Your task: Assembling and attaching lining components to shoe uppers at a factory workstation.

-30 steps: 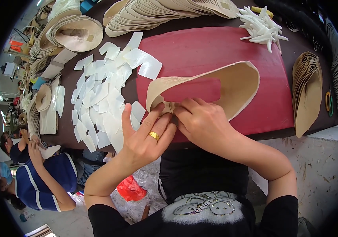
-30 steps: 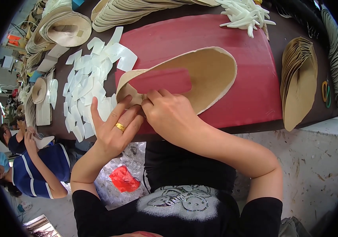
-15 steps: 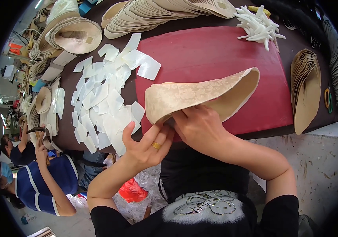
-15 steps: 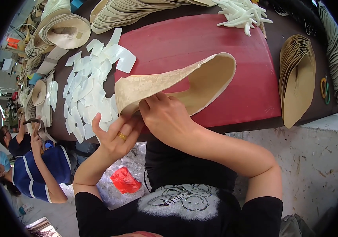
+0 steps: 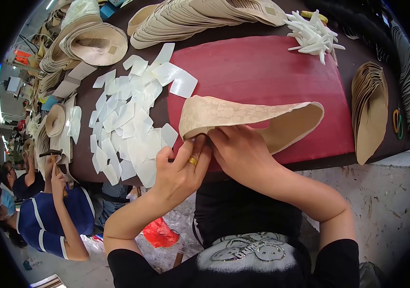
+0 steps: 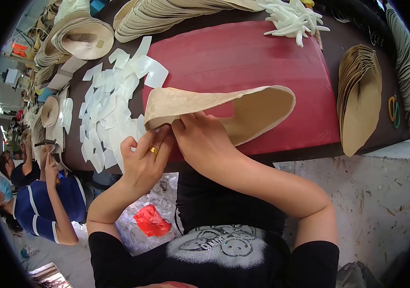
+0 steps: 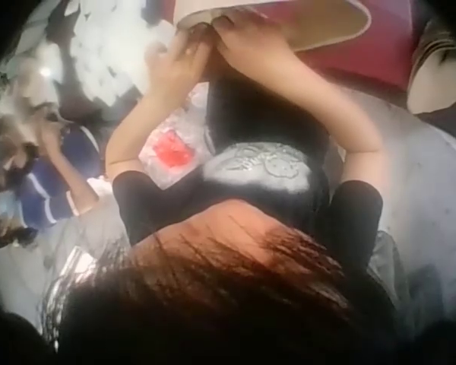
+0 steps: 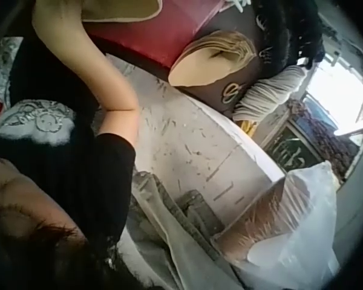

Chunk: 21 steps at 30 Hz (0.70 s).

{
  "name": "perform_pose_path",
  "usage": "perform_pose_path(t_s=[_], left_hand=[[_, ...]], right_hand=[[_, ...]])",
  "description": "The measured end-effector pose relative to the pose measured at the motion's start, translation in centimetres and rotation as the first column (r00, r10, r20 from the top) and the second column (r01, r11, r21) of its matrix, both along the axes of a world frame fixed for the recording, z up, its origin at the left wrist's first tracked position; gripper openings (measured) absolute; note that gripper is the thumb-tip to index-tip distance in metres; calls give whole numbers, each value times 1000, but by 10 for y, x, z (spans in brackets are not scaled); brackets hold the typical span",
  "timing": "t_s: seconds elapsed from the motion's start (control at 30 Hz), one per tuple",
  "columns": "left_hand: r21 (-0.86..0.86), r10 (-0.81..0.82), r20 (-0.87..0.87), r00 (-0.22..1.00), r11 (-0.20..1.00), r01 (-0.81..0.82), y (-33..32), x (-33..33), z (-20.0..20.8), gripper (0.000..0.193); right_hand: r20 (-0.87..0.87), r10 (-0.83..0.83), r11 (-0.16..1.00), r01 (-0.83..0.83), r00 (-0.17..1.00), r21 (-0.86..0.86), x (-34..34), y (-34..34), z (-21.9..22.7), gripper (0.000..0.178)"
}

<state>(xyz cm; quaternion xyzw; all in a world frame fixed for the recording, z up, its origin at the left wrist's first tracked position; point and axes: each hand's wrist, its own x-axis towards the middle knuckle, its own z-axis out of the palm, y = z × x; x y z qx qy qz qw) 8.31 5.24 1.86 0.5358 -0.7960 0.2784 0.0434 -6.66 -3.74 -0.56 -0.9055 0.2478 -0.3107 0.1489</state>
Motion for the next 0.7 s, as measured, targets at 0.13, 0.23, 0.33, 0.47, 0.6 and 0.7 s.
perform_pose_path(t_s=[0.13, 0.23, 0.33, 0.47, 0.6, 0.7], left_hand=[[-14, -4, 7, 1000, 1000, 5, 0, 2, -3, 23], [-47, -67, 51, 996, 997, 69, 4, 6, -5, 25], [-49, -81, 51, 995, 995, 83, 7, 8, -9, 25], [-33, -61, 10, 998, 998, 61, 10, 9, -9, 24], [-51, -234, 108, 966, 969, 241, -15, 15, 32, 29], [-123, -96, 469, 878, 977, 172, -19, 34, 45, 23]], right_hand=[[-22, -87, 994, 86, 996, -62, 6, 1, -4, 22], [-7, -117, 973, 113, 993, -199, 5, 1, -4, 15], [-22, -122, 966, 113, 992, -232, 1, 3, -6, 16], [-82, -106, 975, 88, 991, -202, -4, 5, -8, 27], [-28, -57, 977, 50, 998, -206, -7, 0, -12, 24], [-9, 15, 991, -16, 1000, -134, -14, -2, -12, 22]])
